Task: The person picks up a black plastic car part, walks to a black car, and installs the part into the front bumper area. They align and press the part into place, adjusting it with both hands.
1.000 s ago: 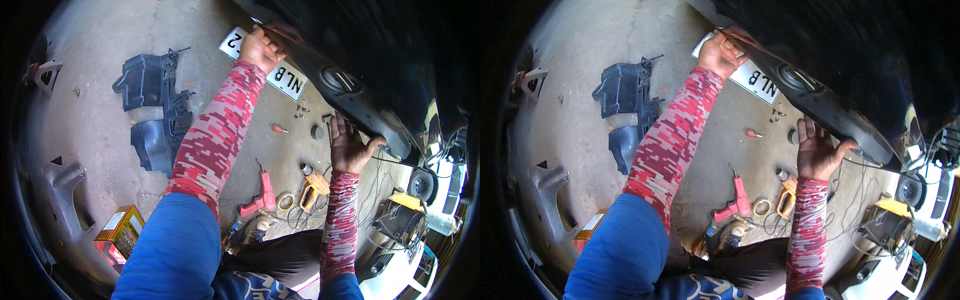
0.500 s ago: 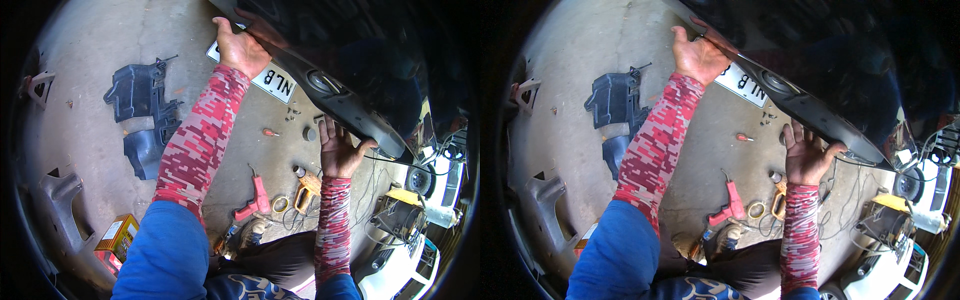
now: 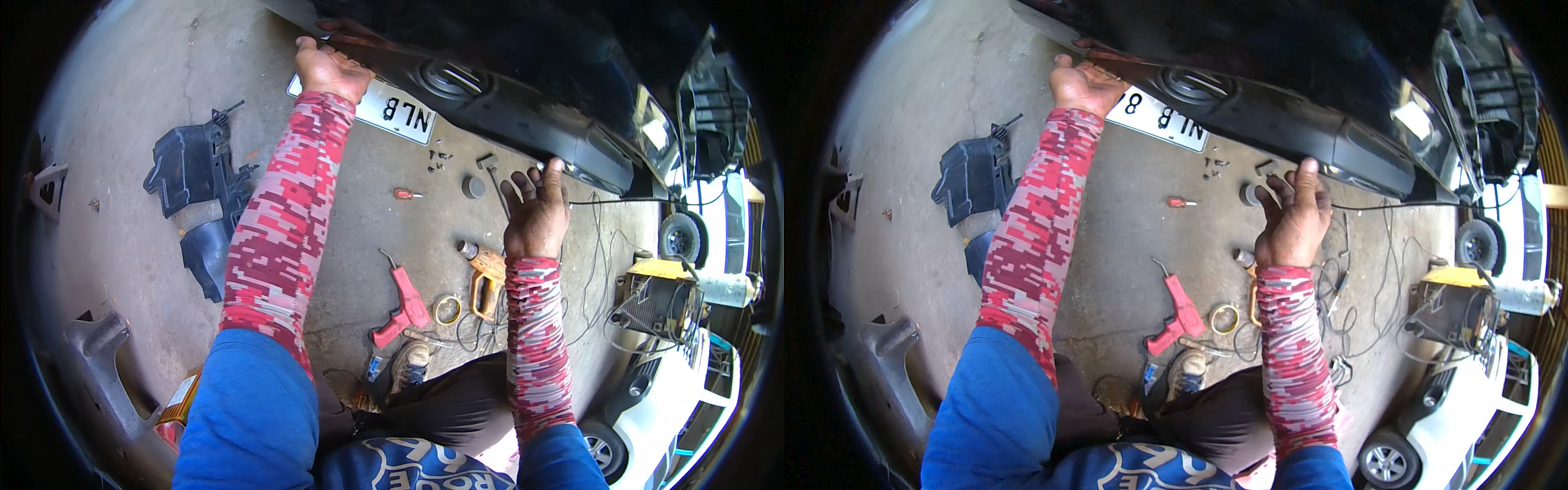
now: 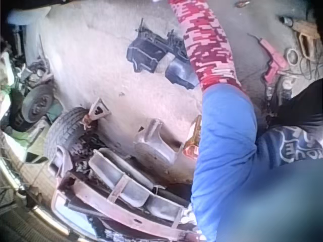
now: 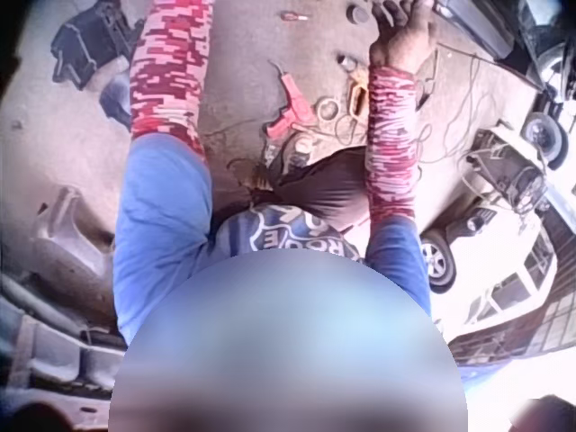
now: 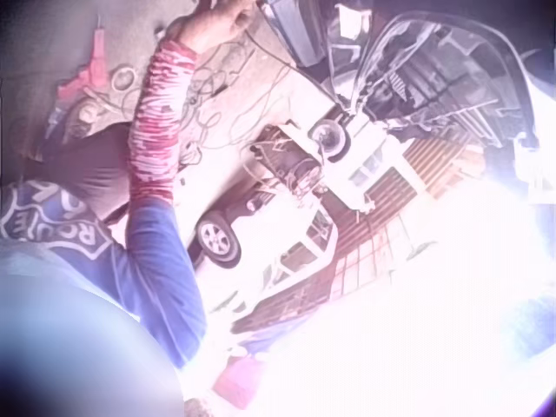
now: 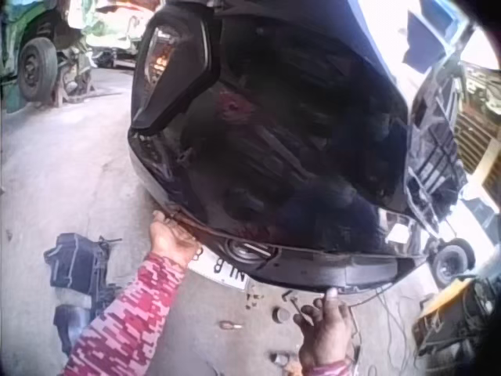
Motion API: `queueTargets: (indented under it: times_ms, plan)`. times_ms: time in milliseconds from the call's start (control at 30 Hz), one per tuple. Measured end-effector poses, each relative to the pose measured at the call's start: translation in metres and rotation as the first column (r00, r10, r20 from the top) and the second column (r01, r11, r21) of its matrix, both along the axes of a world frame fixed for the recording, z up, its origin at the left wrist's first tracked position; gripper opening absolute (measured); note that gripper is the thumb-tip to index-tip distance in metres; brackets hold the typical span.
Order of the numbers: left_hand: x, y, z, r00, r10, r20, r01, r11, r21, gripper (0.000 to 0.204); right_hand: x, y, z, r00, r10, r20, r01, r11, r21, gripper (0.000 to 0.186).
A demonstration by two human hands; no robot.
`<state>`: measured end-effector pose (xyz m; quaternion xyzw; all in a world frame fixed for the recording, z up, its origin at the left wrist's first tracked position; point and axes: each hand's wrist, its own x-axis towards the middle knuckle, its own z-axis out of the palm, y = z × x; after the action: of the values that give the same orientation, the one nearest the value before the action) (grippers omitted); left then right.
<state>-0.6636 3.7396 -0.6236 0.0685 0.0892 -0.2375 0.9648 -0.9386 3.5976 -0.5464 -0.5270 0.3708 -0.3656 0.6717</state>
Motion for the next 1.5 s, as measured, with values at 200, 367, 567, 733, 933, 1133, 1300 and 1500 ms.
queueTargets:
  times_ms: [200,367,567,733,933,1133,1300,1500]
  plan:
    - [-0.021,0.000,0.007,0.999,-0.030,0.040,0.020,0.972,0.235,0.048,-0.006,0.007,0.015,0.990,0.105,0.097,-0.108,0.994,0.021,0.026]
    - [-0.026,-0.001,0.015,0.994,-0.109,0.032,0.097,0.962,0.254,0.067,0.008,0.013,0.021,0.974,0.214,0.071,-0.213,0.977,-0.019,0.048]
    - [-0.031,-0.021,0.015,0.990,-0.113,-0.083,0.129,0.965,0.227,0.076,0.018,0.018,0.036,0.979,0.019,0.205,-0.026,0.999,0.033,0.033]
    - [-0.038,-0.020,0.024,0.990,-0.130,0.060,0.108,0.953,0.282,0.071,0.035,0.017,0.038,0.964,-0.099,0.245,0.078,0.992,0.095,0.030]
    - [-0.039,-0.016,0.028,0.977,-0.202,0.064,0.165,0.915,0.367,0.072,0.040,0.002,0.032,0.980,-0.065,0.186,0.071,0.997,-0.022,0.027]
    - [-0.048,-0.023,0.042,0.992,-0.130,-0.001,0.116,0.880,0.461,0.076,0.041,0.001,0.028,0.980,-0.006,0.201,0.036,0.989,-0.144,0.026]
    - [-0.076,-0.041,0.058,0.948,0.150,0.279,-0.317,0.433,0.844,0.045,0.032,-0.004,0.031,0.966,-0.258,-0.003,0.201,0.757,-0.622,0.026]
    - [-0.081,-0.036,0.063,0.969,0.028,0.247,-0.230,0.483,0.845,0.052,0.036,-0.008,0.048,0.983,-0.175,0.049,0.090,0.236,-0.968,0.051]
